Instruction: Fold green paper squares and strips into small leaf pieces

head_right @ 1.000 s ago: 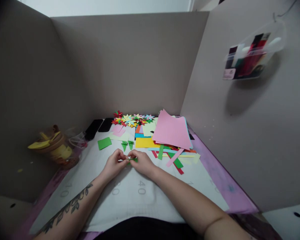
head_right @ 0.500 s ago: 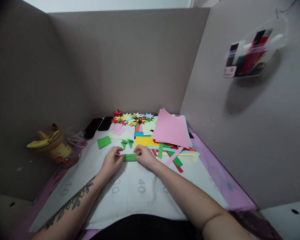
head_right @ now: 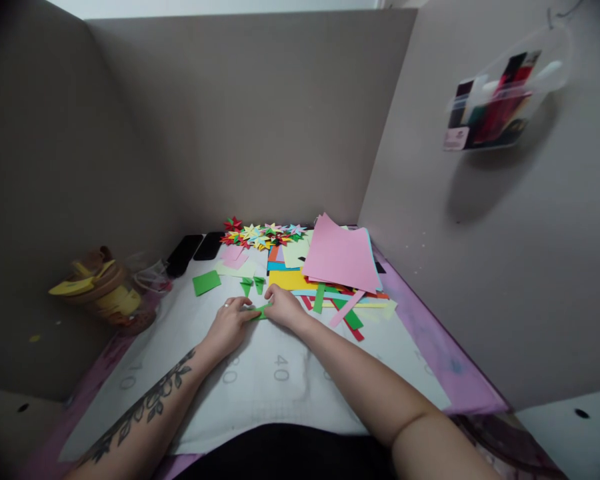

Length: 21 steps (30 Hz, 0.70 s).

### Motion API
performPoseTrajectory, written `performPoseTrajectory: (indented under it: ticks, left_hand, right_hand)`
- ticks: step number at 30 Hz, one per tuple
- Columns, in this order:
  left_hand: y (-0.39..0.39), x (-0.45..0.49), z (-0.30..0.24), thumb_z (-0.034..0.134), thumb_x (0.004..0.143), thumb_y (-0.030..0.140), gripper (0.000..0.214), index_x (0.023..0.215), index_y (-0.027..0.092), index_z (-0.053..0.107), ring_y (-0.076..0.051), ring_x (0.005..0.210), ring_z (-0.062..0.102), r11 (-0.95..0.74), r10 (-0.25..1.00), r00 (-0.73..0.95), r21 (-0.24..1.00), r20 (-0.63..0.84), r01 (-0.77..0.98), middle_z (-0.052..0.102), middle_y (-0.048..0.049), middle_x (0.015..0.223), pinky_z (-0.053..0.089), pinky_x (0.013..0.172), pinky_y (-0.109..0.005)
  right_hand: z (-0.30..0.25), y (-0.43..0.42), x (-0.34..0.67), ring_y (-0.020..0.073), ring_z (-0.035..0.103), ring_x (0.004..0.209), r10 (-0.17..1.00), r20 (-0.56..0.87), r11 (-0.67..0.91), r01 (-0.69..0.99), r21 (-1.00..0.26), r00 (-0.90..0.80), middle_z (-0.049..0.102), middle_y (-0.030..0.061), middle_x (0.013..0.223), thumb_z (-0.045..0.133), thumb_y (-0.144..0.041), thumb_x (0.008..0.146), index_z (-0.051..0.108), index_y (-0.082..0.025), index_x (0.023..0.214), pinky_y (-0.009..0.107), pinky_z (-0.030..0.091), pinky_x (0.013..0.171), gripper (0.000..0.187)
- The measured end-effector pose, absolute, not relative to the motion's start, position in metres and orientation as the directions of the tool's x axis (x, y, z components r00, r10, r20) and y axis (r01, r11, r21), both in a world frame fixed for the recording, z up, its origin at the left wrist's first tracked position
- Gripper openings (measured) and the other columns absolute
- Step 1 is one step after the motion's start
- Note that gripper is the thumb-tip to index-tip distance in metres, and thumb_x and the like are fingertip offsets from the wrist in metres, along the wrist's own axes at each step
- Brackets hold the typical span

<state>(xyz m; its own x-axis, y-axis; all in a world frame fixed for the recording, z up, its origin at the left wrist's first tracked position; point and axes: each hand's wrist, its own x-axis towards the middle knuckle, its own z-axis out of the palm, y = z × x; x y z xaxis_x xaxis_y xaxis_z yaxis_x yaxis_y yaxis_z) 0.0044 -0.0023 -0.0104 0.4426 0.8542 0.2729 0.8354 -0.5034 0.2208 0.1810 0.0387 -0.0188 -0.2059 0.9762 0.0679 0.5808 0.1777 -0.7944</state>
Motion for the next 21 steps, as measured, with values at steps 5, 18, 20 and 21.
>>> performPoseTrajectory:
  ticks: [5,18,20,21]
  left_hand:
    - [-0.002,0.005,-0.012,0.045,0.072,0.002,0.049,0.103,0.032,0.068,-0.024,0.093,0.047,-0.478,0.875,0.414,0.306,0.253,0.823,0.057,-0.0074,0.103,0.041,0.078,-0.036]
    - [0.008,0.001,-0.015,0.042,0.07,0.003,0.047,0.097,0.029,0.071,-0.022,0.094,0.049,-0.396,0.917,0.346,0.543,0.197,0.741,0.057,-0.0074,0.097,0.039,0.088,-0.037]
    - [0.009,0.0,-0.016,0.043,0.07,0.004,0.047,0.098,0.029,0.071,-0.022,0.095,0.049,-0.396,0.916,0.356,0.545,0.183,0.739,0.057,-0.0075,0.097,0.039,0.088,-0.038]
    - [0.01,0.0,-0.017,0.043,0.07,0.003,0.047,0.098,0.029,0.071,-0.022,0.095,0.049,-0.394,0.917,0.355,0.546,0.181,0.739,0.057,-0.0075,0.097,0.038,0.089,-0.038]
  right_hand:
    - [-0.016,0.024,0.19,0.0165,0.05,0.084,0.871,0.348,0.491,0.605,-0.627,-0.346,0.056,0.0042,0.088,0.046,0.0,0.069,0.065,-0.019,0.08,0.028,0.04,0.076,0.029]
    - [-0.005,0.0,0.17,0.0205,0.043,0.087,0.734,0.184,0.675,0.677,-0.293,-0.653,0.054,0.0064,0.089,0.049,-0.01,0.081,0.066,-0.029,0.101,0.033,0.032,0.073,0.032]
    - [-0.003,0.0,0.169,0.0212,0.043,0.088,0.738,0.164,0.671,0.689,-0.274,-0.654,0.053,0.0065,0.09,0.049,-0.011,0.081,0.066,-0.031,0.102,0.033,0.03,0.073,0.033]
    - [-0.002,0.0,0.171,0.0214,0.043,0.088,0.74,0.158,0.669,0.692,-0.27,-0.654,0.053,0.0065,0.09,0.049,-0.012,0.081,0.066,-0.032,0.101,0.034,0.029,0.072,0.033]
